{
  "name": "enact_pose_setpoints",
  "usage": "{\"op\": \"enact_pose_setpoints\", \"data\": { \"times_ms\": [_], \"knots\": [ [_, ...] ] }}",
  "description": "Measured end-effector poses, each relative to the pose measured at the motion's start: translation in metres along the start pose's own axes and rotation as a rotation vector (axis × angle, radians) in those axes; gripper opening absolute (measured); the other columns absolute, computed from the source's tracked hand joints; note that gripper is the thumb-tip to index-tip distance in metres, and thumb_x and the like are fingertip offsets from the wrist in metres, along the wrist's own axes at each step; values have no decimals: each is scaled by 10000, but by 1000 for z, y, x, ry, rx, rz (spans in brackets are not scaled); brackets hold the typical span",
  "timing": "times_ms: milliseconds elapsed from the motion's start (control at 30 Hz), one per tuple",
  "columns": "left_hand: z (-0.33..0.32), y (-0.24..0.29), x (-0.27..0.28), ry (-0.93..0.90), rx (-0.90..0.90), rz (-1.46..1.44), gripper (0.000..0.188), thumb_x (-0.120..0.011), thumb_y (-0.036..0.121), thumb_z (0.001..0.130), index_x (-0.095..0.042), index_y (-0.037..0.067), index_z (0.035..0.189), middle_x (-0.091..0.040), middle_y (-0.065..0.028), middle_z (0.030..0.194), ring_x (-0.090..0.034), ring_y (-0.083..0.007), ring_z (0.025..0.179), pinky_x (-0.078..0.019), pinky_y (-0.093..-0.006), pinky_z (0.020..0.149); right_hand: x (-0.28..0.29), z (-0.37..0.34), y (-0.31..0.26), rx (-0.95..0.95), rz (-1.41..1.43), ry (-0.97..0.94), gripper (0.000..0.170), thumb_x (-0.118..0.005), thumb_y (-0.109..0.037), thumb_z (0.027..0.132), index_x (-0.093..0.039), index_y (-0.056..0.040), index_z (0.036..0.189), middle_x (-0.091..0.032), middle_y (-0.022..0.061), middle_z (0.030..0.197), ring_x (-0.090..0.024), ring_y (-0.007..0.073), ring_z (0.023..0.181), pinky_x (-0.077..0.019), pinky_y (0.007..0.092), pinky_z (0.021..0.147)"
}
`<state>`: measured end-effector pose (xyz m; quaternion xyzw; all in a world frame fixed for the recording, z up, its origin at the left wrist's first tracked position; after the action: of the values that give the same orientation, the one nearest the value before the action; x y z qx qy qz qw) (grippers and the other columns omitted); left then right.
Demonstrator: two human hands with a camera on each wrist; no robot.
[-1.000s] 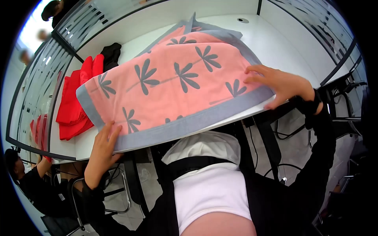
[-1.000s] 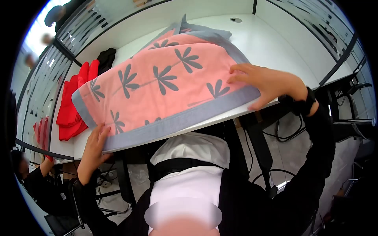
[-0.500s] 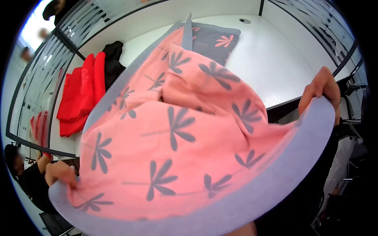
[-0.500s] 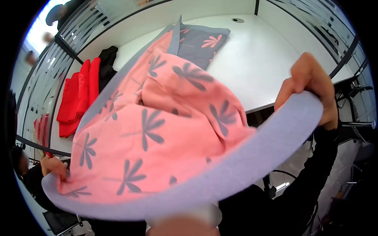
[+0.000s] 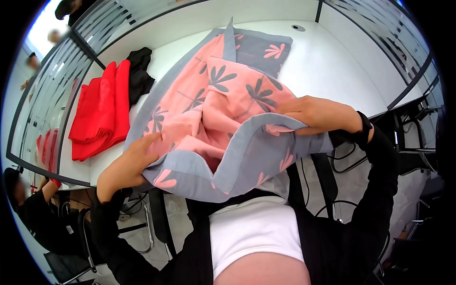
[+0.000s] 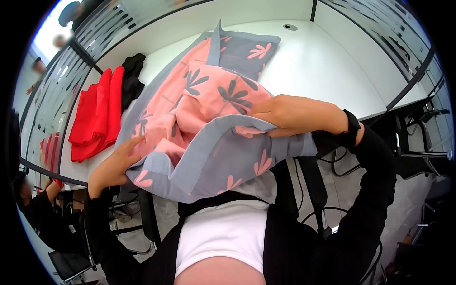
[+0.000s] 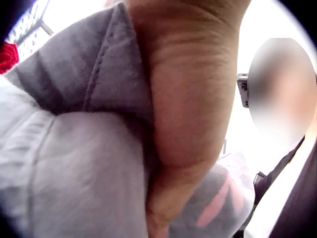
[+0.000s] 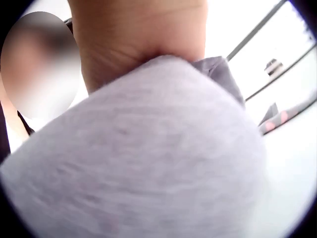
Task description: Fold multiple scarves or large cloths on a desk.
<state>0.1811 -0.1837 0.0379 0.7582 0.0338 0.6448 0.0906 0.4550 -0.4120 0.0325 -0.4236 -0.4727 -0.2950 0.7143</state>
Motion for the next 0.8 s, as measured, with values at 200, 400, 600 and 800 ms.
{"op": "enact_pose_setpoints", "data": {
  "times_ms": [200,400,600,800],
  "knots": [
    [-46,-15,12,139,248,-197,472,-673,12,528,-496,1,966,-536,-177,1067,-493,-331,1029,-386,-398,833,11,-12,0,-434,219,141,298,-570,-72,702,-450,-41,973,-528,160,703,-523,360,673,-401,388,591],
    [-83,17,23,242,327,-748,618,-807,278,589,-507,-9,1046,-614,-106,855,-595,-226,756,-453,-304,699,33,-26,-37,-232,395,-200,601,-743,-341,658,-435,-69,1096,-582,126,731,-546,341,616,-426,355,560],
    [-60,65,12,-260,243,-163,515,-764,353,595,-532,46,937,-572,-119,725,-563,-337,691,-453,-375,589,-8,-48,-33,-323,-352,-369,397,-701,-229,611,-540,-144,964,-578,32,714,-559,262,583,-441,319,516],
    [-30,41,55,14,11,-72,217,-633,112,628,-579,38,825,-588,-98,720,-598,-288,701,-477,-343,632,40,-27,-7,-117,-285,0,364,-650,-87,528,-524,-49,867,-527,101,856,-498,283,788,-442,341,680]
  ]
}}
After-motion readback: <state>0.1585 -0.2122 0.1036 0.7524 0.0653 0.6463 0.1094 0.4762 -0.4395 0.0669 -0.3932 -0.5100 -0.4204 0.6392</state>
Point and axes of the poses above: each hand's wrist, its own z-axis towards the middle knuckle, its own x-axis out of the back of the hand, y = z × x, the point moved 4 cm from there along z, towards the middle knuckle
